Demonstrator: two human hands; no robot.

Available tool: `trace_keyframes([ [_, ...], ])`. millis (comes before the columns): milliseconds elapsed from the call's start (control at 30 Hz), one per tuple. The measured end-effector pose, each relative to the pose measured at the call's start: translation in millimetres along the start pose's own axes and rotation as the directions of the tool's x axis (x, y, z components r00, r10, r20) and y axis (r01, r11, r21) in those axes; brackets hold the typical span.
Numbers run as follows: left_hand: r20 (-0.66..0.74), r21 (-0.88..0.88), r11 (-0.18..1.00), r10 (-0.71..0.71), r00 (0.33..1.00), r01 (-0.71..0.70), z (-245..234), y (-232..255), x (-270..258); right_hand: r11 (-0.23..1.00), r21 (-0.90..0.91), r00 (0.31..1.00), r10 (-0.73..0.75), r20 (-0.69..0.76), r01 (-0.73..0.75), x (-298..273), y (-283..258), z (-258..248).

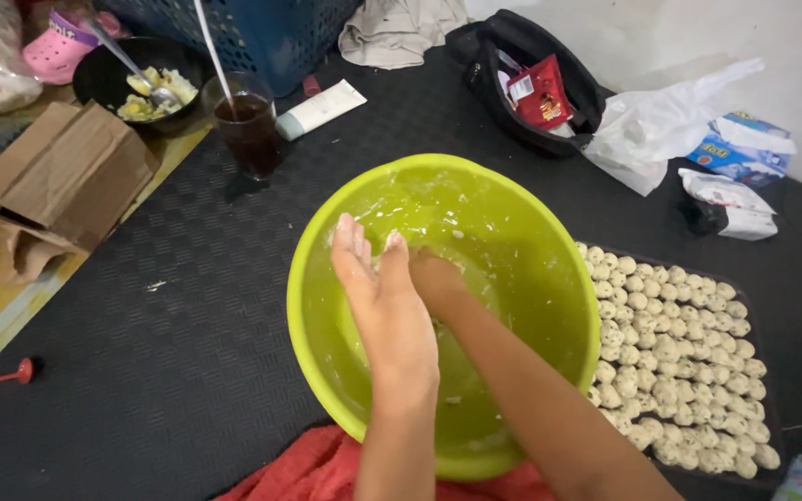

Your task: The person takes small portions of dough from a green bowl and rolls them into balls by hand, placing the finished balls onto a black tray.

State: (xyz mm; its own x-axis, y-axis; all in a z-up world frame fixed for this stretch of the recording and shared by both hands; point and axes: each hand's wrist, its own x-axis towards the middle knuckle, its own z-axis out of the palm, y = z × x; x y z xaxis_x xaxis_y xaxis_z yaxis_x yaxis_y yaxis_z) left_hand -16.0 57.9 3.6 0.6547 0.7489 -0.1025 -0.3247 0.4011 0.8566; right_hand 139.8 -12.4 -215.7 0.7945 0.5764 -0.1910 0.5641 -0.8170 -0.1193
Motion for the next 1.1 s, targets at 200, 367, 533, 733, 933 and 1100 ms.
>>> trace_keyframes([
  [200,-0.009,-0.047,0.998,-0.043,0.999,0.043,-6,6,1,0.994,-0.099,0.999,-0.05,0.007,0.05,10,2,15],
  [367,-0.015,-0.061,0.998,-0.021,1.0,0.02,-7,0,4,0.93,0.302,0.977,-0.197,-0.078,0.212,17,48,21],
  [533,-0.013,-0.076,0.997,0.009,1.0,-0.01,-7,-4,4,0.585,0.776,0.966,0.055,0.251,-0.235,3,60,-7],
  [733,0.011,-0.061,0.998,0.022,1.0,-0.021,-3,-8,3,-0.037,0.952,0.95,0.057,0.307,-0.305,-79,29,-121],
  [933,0.09,0.026,0.999,0.034,0.995,-0.036,6,-22,-5,-0.217,0.97,0.982,0.128,0.142,-0.112,-148,37,-143],
  [1100,0.123,0.062,0.993,0.093,0.988,-0.101,34,-42,-30,-0.504,0.857,0.977,0.111,0.181,-0.101,-198,47,-151],
])
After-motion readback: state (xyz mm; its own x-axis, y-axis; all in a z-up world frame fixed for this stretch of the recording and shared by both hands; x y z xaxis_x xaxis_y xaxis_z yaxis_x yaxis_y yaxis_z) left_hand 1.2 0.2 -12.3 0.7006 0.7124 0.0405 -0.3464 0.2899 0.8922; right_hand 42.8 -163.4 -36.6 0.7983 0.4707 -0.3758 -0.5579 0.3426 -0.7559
